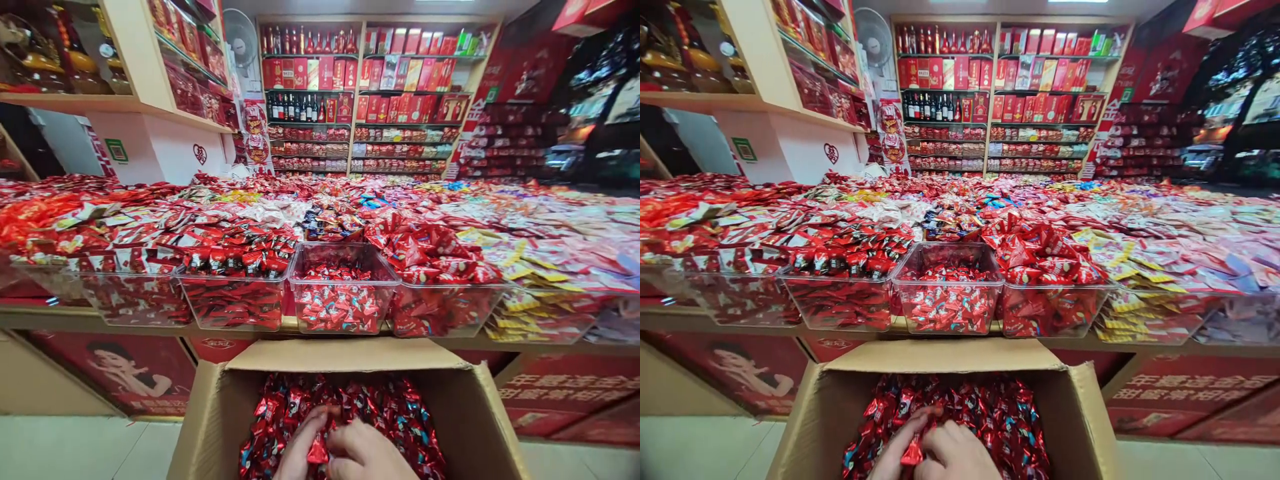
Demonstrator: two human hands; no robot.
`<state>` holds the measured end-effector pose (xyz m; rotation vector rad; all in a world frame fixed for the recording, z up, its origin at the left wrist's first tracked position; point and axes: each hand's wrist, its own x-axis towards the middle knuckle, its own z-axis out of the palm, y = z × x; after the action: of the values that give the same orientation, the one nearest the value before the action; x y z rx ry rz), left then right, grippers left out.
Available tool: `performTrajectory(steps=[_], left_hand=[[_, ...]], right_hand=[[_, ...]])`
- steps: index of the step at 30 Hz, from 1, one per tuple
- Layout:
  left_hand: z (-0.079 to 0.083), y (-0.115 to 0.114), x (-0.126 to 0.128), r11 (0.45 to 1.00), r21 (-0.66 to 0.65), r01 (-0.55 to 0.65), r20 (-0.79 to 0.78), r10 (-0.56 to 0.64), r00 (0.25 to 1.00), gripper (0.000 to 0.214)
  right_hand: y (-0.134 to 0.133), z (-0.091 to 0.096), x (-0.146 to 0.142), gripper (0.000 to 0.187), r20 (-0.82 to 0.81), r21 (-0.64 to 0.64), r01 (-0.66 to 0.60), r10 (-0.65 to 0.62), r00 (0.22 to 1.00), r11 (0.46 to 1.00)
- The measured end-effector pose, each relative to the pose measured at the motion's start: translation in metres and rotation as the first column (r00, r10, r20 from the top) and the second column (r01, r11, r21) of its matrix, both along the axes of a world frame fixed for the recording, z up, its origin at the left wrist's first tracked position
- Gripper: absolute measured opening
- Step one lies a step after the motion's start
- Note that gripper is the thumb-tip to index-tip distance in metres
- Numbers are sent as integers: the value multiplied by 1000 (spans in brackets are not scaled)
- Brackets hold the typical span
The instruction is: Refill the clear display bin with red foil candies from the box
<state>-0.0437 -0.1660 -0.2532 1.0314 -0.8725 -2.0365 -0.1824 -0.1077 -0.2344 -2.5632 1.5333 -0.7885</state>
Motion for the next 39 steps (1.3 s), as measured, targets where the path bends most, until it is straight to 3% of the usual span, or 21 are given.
performTrajectory(steps=[3,7,12,15,18,21,24,27,30,33,36,39], left_hand=[[0,-4,5,992,-92,89,11,-88,996,23],[-4,-6,6,973,-188,134,80,-121,989,24],[3,0,-4,970,-99,221,-2,-223,975,52],[13,5,-8,978,-143,152,-25,-157,987,58],[22,6,-9,984,-148,98,7,-98,995,56],[26,5,-8,983,-164,82,15,-81,997,54],[27,5,-8,979,-185,87,-7,-90,996,54],[26,5,-8,980,-173,96,10,-96,995,52],[21,7,-10,991,-113,76,23,-73,997,44],[16,9,-12,996,-59,71,-22,-72,997,34],[16,9,-12,998,-54,42,-37,-44,998,35],[20,7,-12,996,-91,7,-14,-8,1000,51]], right_hand=[[-7,-7,6,31,-47,145,79,-73,996,986],[-5,1,5,33,57,253,79,-96,994,964],[0,17,-4,52,287,408,108,-239,928,907],[-1,18,-8,46,493,436,41,-277,825,899],[-4,13,-10,43,650,528,-57,-360,669,847],[-6,8,-8,42,725,556,-105,-420,547,824],[-7,9,-6,35,740,557,-80,-450,501,826],[-6,14,-5,29,709,536,-9,-444,548,844],[-3,15,-6,30,535,333,175,-338,774,927],[3,13,-5,36,273,117,164,-191,943,979],[6,16,-6,36,310,129,115,-150,939,985],[3,23,-9,21,469,221,180,-266,842,959]])
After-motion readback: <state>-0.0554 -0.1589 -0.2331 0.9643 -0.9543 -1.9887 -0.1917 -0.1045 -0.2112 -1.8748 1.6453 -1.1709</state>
